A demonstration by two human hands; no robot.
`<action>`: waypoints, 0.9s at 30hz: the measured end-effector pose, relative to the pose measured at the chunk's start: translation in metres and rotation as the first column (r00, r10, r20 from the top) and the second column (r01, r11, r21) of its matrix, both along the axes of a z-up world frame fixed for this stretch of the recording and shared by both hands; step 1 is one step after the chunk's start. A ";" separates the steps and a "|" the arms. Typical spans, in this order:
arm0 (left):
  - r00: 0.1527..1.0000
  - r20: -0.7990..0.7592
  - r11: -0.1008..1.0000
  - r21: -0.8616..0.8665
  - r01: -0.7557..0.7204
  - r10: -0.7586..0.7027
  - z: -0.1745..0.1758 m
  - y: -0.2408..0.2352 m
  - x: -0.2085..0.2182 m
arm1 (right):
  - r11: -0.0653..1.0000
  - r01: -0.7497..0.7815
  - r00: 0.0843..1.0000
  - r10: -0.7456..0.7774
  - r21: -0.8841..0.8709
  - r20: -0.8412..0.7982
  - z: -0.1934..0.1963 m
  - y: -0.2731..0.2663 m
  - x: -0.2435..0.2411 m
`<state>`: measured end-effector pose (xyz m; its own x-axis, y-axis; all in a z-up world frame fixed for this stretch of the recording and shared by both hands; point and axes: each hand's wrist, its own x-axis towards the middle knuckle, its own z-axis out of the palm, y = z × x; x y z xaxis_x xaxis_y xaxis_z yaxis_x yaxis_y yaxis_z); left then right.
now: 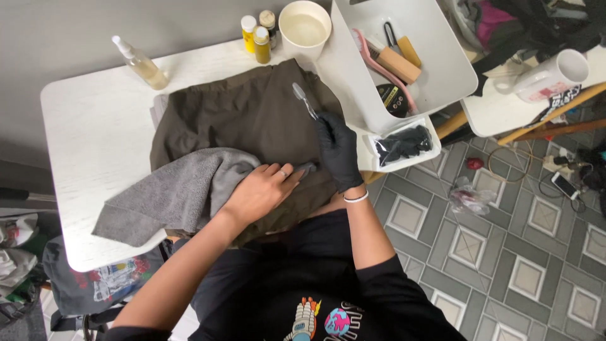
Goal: The person scrubs a stain on a pair of brown shorts using a toothbrush and a liquid solution. They repeatedly apply the solution, scrub the fabric, and wipe the area with a gray towel.
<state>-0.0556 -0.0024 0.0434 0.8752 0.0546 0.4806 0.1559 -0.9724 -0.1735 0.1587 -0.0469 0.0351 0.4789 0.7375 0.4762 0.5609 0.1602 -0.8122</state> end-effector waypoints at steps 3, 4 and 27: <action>0.998 -0.011 0.997 -0.050 0.055 -0.055 -0.005 0.008 -0.024 | 0.999 0.005 1.000 -0.006 -0.038 -0.027 0.000 -0.003 -0.003; 0.998 -0.015 0.997 -0.054 0.057 -0.058 0.001 0.009 -0.029 | 0.999 0.008 0.999 -0.009 -0.041 -0.031 0.002 -0.003 -0.003; 0.961 0.220 0.976 -0.175 -0.129 0.166 0.003 -0.007 -0.015 | 0.999 0.039 0.999 -0.039 -0.022 0.001 -0.007 -0.001 -0.002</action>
